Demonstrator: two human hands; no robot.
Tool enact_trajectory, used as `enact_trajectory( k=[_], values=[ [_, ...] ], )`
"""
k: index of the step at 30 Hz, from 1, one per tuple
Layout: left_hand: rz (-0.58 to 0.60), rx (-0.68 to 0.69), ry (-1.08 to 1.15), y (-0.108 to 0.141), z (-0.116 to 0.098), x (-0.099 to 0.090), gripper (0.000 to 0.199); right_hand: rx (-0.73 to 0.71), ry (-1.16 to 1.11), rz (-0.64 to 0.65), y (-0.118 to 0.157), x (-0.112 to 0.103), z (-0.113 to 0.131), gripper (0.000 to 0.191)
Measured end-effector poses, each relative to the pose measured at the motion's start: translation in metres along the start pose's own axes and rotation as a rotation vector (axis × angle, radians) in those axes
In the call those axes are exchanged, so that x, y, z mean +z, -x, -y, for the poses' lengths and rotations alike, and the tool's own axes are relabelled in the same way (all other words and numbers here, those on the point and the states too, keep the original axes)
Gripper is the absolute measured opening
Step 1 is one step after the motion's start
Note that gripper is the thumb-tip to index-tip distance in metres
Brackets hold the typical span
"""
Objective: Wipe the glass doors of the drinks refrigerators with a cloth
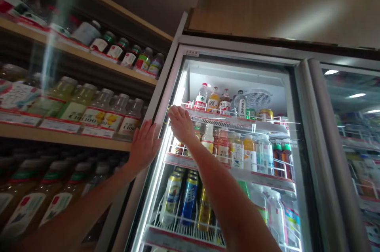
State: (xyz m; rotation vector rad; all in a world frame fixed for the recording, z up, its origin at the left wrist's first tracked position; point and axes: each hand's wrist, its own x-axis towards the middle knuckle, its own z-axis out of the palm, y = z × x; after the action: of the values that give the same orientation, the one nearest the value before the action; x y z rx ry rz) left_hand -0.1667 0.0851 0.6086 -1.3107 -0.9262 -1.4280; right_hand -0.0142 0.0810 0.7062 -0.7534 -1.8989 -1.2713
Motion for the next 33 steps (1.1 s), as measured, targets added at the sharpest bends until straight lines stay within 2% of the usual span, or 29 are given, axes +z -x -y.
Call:
enact_trajectory(
  k=[3, 5, 6, 7, 11, 12, 13, 17, 18, 19, 23, 25, 28, 29, 31, 33],
  values=[
    [0.004, -0.006, -0.001, 0.011, 0.007, -0.005, 0.05, -0.253, -0.023, 0.065, 0.033, 0.01, 0.022, 0.039],
    [0.026, -0.01, 0.006, 0.016, 0.012, -0.008, 0.049, -0.395, -0.023, 0.103, 0.05, 0.011, 0.025, 0.04],
    [0.037, -0.016, 0.011, 0.018, 0.013, -0.008, 0.049, -0.423, -0.017, 0.115, 0.054, 0.01, 0.021, 0.041],
    [0.044, -0.024, 0.017, 0.019, 0.013, -0.009, 0.049, -0.395, -0.005, 0.11, 0.054, 0.007, 0.014, 0.042],
    [0.074, -0.037, 0.036, 0.02, 0.001, -0.009, 0.05, 0.035, 0.054, -0.036, 0.048, -0.005, -0.023, 0.042],
    [0.088, -0.032, 0.043, 0.021, -0.004, -0.009, 0.051, 0.072, 0.061, -0.053, 0.052, -0.007, -0.028, 0.043],
    [0.104, -0.024, 0.051, 0.021, -0.009, -0.009, 0.051, 0.046, 0.065, -0.046, 0.06, -0.009, -0.03, 0.044],
    [0.137, 0.012, 0.09, 0.021, -0.028, -0.006, 0.051, -0.338, 0.069, 0.115, 0.103, -0.011, -0.027, 0.05],
    [0.135, 0.019, 0.104, 0.02, -0.032, -0.004, 0.051, -0.361, 0.078, 0.135, 0.11, -0.013, -0.03, 0.05],
    [0.131, 0.025, 0.119, 0.02, -0.037, -0.002, 0.051, -0.318, 0.092, 0.131, 0.114, -0.015, -0.035, 0.05],
    [0.107, 0.043, 0.184, 0.019, -0.064, 0.007, 0.052, 0.1, 0.157, -0.003, 0.116, -0.026, -0.058, 0.048],
    [0.107, 0.07, 0.205, 0.02, -0.079, 0.009, 0.052, 0.091, 0.16, -0.012, 0.125, -0.028, -0.06, 0.046],
    [0.104, 0.104, 0.229, 0.024, -0.099, 0.011, 0.055, -0.173, 0.14, 0.077, 0.145, -0.028, -0.056, 0.045],
    [0.102, 0.105, 0.235, 0.026, -0.104, 0.013, 0.056, -0.222, 0.14, 0.093, 0.15, -0.028, -0.057, 0.045],
    [0.103, 0.095, 0.235, 0.031, -0.112, 0.017, 0.058, -0.148, 0.163, 0.05, 0.153, -0.03, -0.067, 0.046],
    [0.102, 0.085, 0.214, 0.038, -0.116, 0.023, 0.059, 0.062, 0.192, -0.068, 0.149, -0.033, -0.08, 0.047]
  ],
)
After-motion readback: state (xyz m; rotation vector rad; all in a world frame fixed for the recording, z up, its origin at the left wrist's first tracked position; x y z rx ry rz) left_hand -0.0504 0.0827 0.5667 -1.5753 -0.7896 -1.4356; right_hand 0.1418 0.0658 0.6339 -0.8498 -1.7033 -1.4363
